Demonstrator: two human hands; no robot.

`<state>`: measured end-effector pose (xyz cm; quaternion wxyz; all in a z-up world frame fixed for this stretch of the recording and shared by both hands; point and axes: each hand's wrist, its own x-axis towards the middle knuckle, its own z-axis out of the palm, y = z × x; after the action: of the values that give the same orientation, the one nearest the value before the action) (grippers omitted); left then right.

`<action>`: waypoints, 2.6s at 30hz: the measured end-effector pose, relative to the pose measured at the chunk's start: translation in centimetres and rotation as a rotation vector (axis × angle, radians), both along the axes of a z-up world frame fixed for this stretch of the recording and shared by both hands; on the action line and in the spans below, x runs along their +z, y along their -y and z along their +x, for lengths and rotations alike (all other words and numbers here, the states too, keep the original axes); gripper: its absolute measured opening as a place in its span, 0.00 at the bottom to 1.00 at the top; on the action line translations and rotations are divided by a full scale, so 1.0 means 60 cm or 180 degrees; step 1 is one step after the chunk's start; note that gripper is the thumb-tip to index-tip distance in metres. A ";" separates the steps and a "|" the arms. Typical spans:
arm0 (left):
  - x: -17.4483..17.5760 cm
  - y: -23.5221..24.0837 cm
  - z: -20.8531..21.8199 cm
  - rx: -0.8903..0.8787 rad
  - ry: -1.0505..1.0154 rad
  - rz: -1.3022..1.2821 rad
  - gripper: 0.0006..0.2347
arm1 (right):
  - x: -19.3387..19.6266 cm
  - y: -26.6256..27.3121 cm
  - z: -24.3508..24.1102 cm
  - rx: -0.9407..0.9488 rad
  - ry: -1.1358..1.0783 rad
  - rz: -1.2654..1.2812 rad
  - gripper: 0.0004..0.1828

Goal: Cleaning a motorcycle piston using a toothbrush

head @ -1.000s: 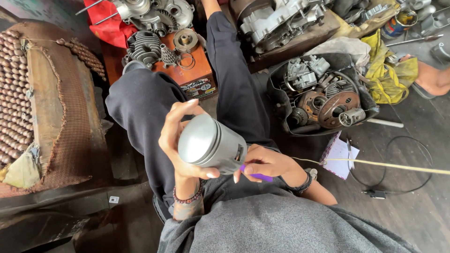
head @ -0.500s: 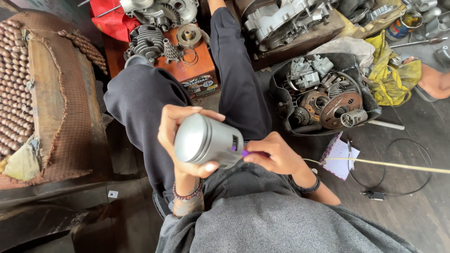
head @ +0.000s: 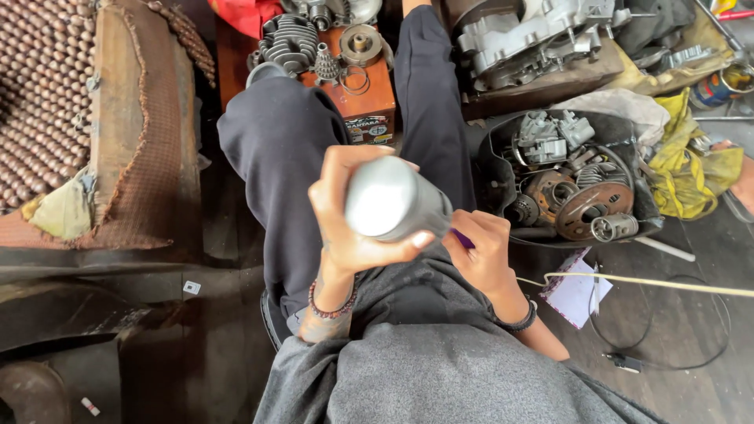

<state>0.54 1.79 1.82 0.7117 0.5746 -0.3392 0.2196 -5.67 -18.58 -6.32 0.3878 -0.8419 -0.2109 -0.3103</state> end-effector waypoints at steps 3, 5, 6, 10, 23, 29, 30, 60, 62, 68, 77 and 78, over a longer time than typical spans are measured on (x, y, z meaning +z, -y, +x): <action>-0.002 0.016 -0.004 -0.0062 0.0001 -0.0039 0.32 | -0.028 -0.017 0.006 0.0200 -0.0027 0.0373 0.18; -0.003 0.014 -0.006 -0.0088 0.0021 -0.0116 0.32 | -0.028 -0.012 -0.002 0.0426 -0.0251 0.0479 0.18; -0.001 0.012 -0.004 -0.0140 0.0073 -0.0182 0.32 | -0.027 -0.011 -0.002 0.0628 -0.0444 0.0592 0.18; -0.006 -0.007 -0.005 -0.0081 0.0146 -0.0320 0.34 | 0.014 -0.025 -0.021 0.0945 -0.0886 0.0841 0.19; 0.017 0.020 -0.028 0.0642 -0.0135 0.0364 0.30 | -0.090 -0.014 0.016 -0.0432 0.0155 0.0477 0.24; 0.004 0.010 -0.019 0.0450 -0.0443 0.0438 0.30 | -0.108 -0.040 0.011 0.0664 -0.0736 0.1344 0.21; 0.002 0.008 -0.017 0.0302 -0.0466 0.0387 0.31 | -0.090 -0.039 0.007 0.1334 -0.1183 0.1726 0.24; -0.023 0.009 0.008 -0.0325 0.0237 -0.0523 0.32 | -0.038 0.009 -0.025 0.1789 -0.1773 0.1171 0.25; -0.023 0.021 0.008 -0.0287 0.0250 -0.0514 0.32 | -0.045 0.048 -0.003 0.1478 -0.1627 0.0900 0.23; -0.018 0.017 0.010 -0.0186 0.0350 -0.0455 0.32 | -0.064 0.032 -0.009 0.1428 -0.1526 0.0853 0.22; -0.023 -0.004 0.023 -0.0490 0.0428 -0.0765 0.35 | -0.057 0.112 0.006 0.1297 -0.1422 0.0674 0.24; -0.022 -0.005 0.025 -0.0480 0.0430 -0.0771 0.37 | -0.080 0.131 0.010 0.1089 -0.1283 0.0996 0.29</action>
<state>2.03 2.12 0.49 0.7659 0.4414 -0.3995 0.2430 -5.05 -26.45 -11.14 0.5934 -0.7689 -0.2180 -0.0958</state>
